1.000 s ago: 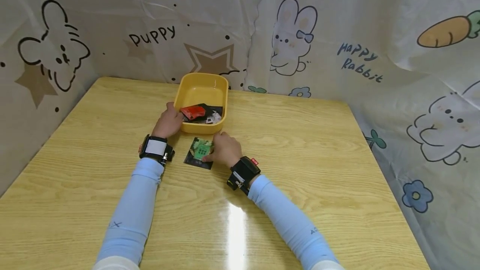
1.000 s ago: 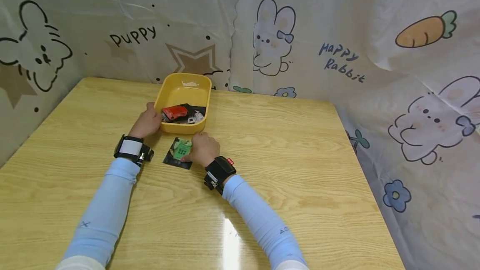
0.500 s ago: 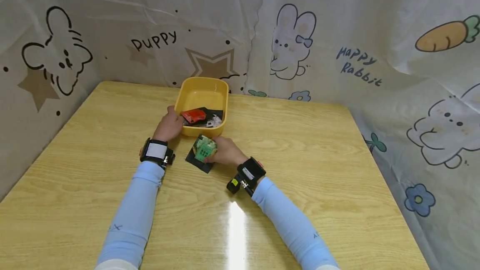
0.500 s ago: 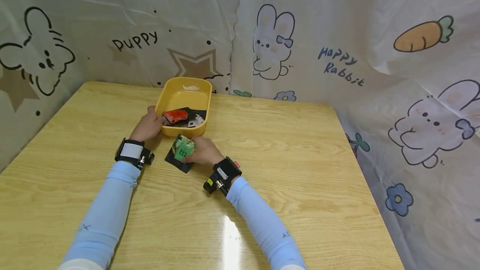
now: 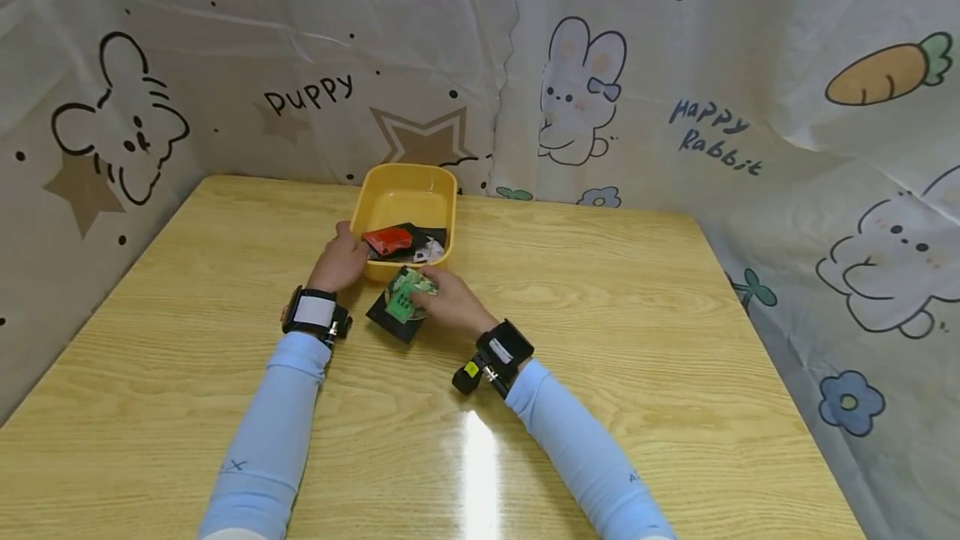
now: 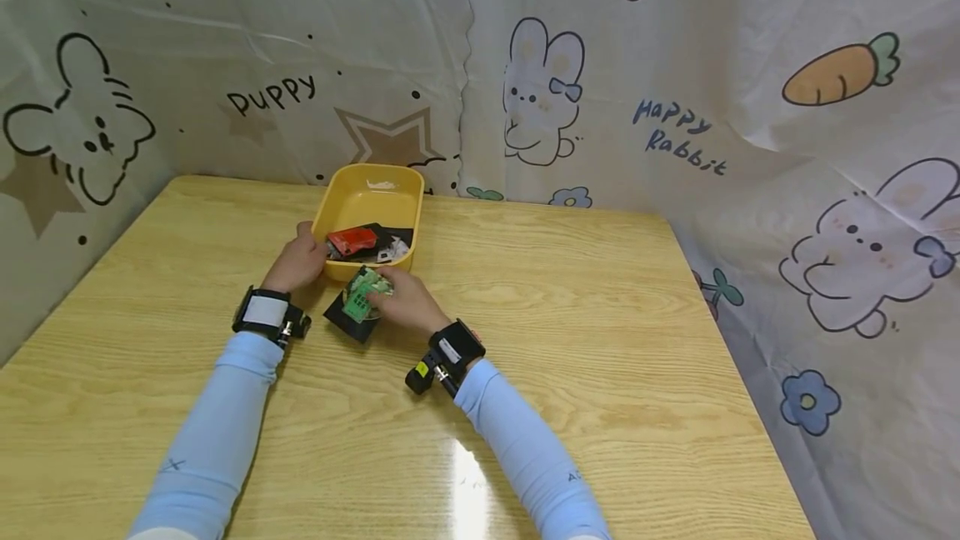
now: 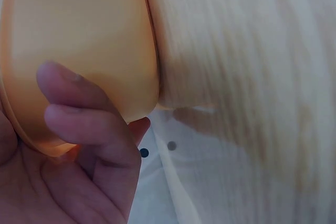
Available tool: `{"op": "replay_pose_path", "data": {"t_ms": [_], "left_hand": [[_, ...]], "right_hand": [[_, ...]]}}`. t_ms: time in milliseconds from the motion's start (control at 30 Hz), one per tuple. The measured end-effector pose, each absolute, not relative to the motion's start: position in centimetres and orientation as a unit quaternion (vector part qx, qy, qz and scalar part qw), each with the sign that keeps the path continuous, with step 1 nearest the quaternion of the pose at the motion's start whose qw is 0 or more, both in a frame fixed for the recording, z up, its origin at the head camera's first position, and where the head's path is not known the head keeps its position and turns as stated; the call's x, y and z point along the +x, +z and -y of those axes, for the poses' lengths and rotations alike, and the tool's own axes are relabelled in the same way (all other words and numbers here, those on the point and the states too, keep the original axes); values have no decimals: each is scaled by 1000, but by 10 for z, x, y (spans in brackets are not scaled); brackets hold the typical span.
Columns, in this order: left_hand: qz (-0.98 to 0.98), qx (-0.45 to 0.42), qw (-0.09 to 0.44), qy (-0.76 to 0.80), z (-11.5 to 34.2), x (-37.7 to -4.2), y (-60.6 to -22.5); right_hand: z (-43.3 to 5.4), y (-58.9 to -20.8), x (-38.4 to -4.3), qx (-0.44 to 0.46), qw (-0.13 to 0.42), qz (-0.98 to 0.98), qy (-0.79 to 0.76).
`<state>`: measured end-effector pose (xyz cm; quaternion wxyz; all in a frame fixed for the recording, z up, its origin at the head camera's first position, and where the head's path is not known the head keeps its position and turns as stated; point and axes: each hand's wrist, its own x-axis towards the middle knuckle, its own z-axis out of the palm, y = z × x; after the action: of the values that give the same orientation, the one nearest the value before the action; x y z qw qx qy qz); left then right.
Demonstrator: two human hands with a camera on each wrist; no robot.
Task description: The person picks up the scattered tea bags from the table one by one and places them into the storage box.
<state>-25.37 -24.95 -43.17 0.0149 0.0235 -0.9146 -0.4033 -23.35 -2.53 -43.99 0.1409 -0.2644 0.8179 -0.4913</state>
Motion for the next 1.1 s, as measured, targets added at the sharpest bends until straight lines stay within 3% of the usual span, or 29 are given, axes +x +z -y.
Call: {"op": "replay_pose_path", "data": {"t_ms": [200,1100], "left_hand": [[916,21,19,-399,249,-253,-432],[916,22,34,-398,250,-255,-435]], "right_hand": [[27,-440,-234,-275,81,-801,-526],[22,-426,-252,-184,9,-789,-586]]}}
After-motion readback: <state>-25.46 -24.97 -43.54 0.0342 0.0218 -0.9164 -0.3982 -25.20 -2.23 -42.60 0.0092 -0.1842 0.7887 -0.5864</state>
